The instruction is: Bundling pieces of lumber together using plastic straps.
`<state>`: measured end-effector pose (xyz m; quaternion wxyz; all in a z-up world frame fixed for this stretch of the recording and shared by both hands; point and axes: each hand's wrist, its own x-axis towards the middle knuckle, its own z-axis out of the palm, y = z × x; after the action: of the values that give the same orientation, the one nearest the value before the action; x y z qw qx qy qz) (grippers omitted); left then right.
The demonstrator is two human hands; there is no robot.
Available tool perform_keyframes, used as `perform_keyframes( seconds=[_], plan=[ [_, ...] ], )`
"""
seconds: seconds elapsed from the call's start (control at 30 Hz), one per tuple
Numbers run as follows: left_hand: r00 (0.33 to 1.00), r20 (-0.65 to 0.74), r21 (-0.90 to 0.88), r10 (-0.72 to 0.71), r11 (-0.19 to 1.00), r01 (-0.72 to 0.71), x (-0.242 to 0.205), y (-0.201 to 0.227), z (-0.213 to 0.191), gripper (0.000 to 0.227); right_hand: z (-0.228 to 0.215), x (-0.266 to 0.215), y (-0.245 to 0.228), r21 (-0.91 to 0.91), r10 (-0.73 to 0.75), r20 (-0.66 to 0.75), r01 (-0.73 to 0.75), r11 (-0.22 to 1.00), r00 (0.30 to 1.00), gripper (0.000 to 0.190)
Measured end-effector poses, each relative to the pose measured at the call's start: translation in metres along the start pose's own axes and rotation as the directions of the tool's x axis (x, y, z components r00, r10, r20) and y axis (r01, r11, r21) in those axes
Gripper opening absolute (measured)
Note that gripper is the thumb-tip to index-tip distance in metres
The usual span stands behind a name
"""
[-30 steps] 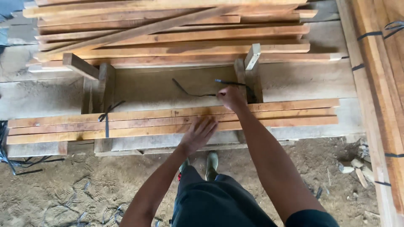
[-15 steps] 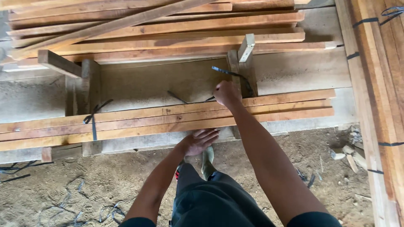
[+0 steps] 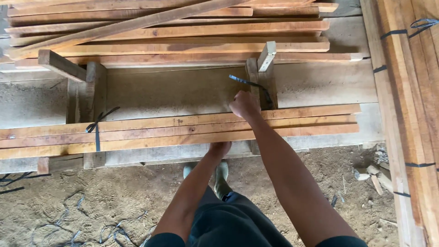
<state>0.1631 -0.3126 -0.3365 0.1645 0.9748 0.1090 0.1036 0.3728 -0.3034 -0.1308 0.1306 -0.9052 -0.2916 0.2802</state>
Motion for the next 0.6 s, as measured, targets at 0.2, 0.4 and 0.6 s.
perform_keyframes(
  seconds=[0.2, 0.4, 0.6],
  plan=[
    [0.992, 0.090, -0.035, -0.083, 0.996, 0.087, 0.001, 0.012, -0.032, 0.029, -0.013, -0.017, -0.006, 0.100, 0.031, -0.018, -0.029, 0.995, 0.999, 0.027],
    [0.994, 0.107, -0.304, -0.014, 0.952, 0.046, -0.022, 0.026, -0.076, 0.084, -0.016, -0.029, -0.011, 0.072, 0.018, -0.101, -0.011, 0.997, 0.995, 0.030],
    [0.998, 0.054, -0.447, 0.015, 0.895, 0.011, -0.033, 0.031, -0.076, 0.060, 0.007, -0.023, 0.002, -0.058, -0.157, -0.398, 0.146, 0.988, 0.904, 0.033]
  ],
)
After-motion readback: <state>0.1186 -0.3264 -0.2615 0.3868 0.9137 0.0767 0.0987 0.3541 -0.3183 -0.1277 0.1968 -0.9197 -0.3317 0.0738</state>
